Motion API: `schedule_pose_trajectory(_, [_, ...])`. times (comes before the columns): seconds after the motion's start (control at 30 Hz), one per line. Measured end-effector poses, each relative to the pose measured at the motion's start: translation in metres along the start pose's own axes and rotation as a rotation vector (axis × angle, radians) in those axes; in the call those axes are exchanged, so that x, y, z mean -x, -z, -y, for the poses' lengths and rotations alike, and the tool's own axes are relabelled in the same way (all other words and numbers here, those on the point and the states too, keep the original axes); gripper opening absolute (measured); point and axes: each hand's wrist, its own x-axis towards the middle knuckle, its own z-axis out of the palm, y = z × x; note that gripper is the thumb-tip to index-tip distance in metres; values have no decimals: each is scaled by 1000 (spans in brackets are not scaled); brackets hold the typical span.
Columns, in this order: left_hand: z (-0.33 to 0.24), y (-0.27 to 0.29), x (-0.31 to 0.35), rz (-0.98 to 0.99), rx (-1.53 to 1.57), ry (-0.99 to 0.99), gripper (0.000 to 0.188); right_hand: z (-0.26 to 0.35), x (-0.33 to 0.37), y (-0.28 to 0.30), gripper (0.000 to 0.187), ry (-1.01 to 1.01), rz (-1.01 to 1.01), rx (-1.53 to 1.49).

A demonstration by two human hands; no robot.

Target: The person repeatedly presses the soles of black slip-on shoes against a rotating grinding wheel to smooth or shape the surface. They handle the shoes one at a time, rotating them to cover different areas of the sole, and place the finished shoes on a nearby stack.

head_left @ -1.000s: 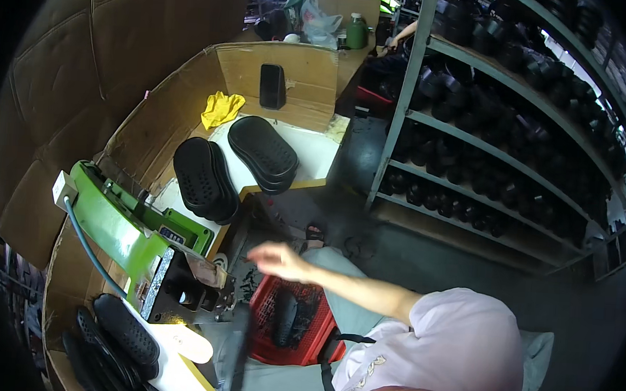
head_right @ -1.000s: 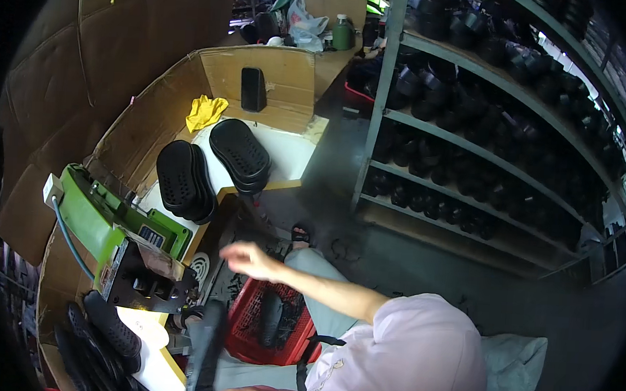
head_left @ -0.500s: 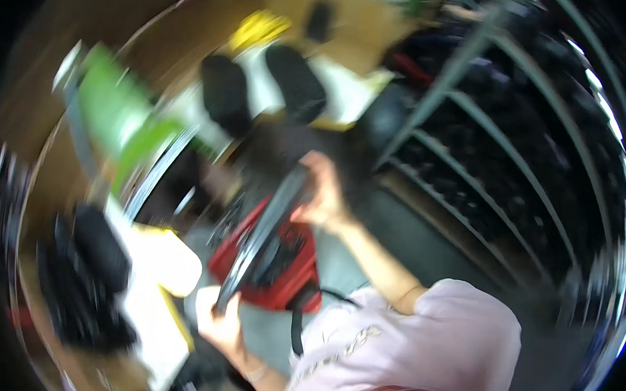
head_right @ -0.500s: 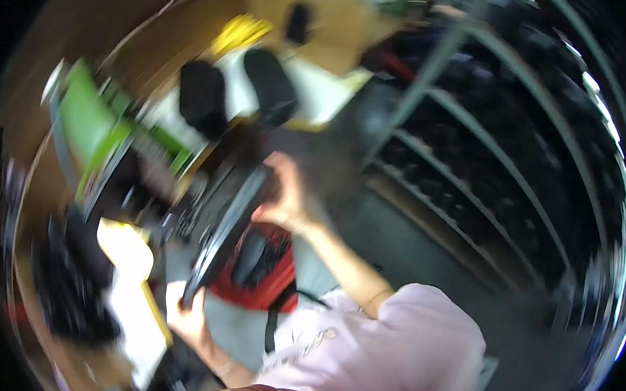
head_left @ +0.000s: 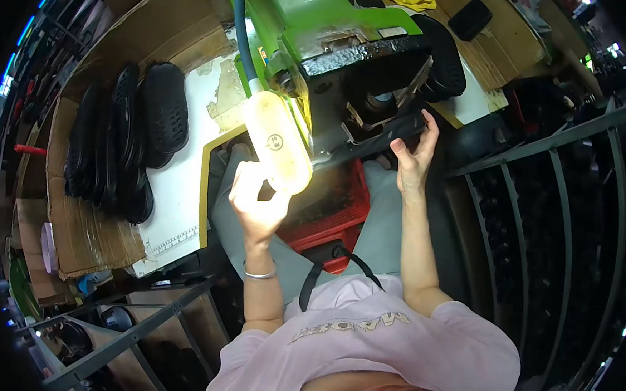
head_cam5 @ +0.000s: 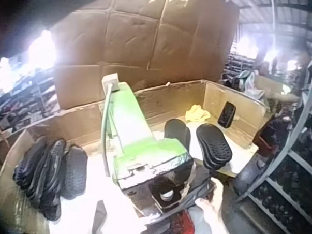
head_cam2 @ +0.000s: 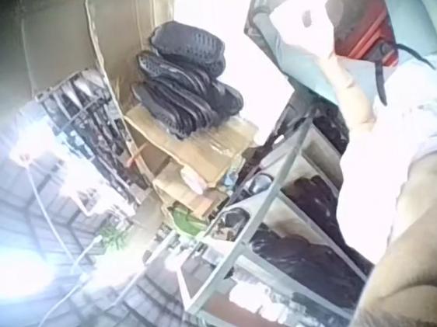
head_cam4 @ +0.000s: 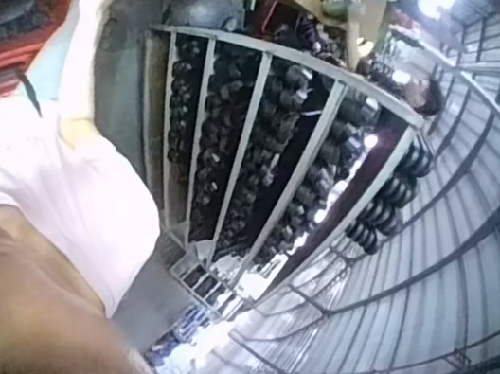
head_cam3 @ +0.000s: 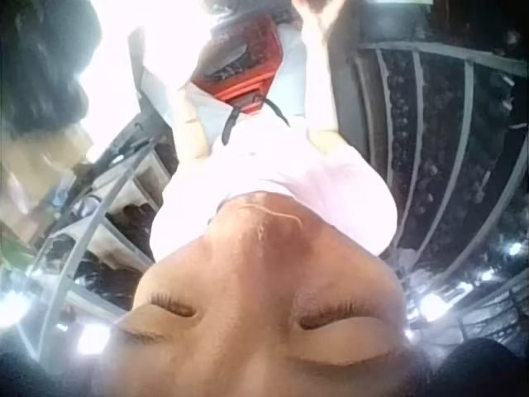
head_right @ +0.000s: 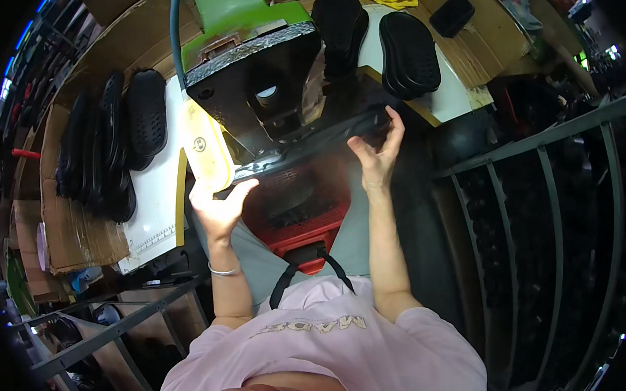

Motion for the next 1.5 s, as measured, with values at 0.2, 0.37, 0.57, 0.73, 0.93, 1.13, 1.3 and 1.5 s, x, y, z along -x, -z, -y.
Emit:
schedule_pose_trajectory(0.2, [1, 19, -2, -35, 110, 25, 31, 7, 10, -17, 94, 63, 23, 100])
schedule_pose_trajectory(0.37, [20, 48, 17, -22, 174, 124, 33, 6, 29, -41, 100, 169, 32, 86])
schedule_pose_trajectory(0.57, [58, 77, 50, -62, 219, 172, 33, -23, 54, -52, 91, 271, 66, 181])
schedule_pose_trajectory(0.73, [100, 84, 73, -78, 156, 277, 30, -34, 71, -67, 76, 265, 114, 163])
schedule_pose_trajectory(0.93, [44, -8, 29, 159, -258, -5, 43, -12, 52, -71, 64, 589, 189, 442])
schedule_pose_trajectory(1.13, [34, -74, 26, -2, -11, -65, 42, -51, 42, -43, 51, 177, 232, 202])
schedule_pose_trajectory(1.3, [31, -94, 54, -121, 539, 239, 42, -118, 56, -32, 37, -458, 205, -94])
schedule_pose_trajectory(1.5, [23, -115, 54, -142, 767, 402, 47, -204, 65, 48, 25, -401, -28, -405])
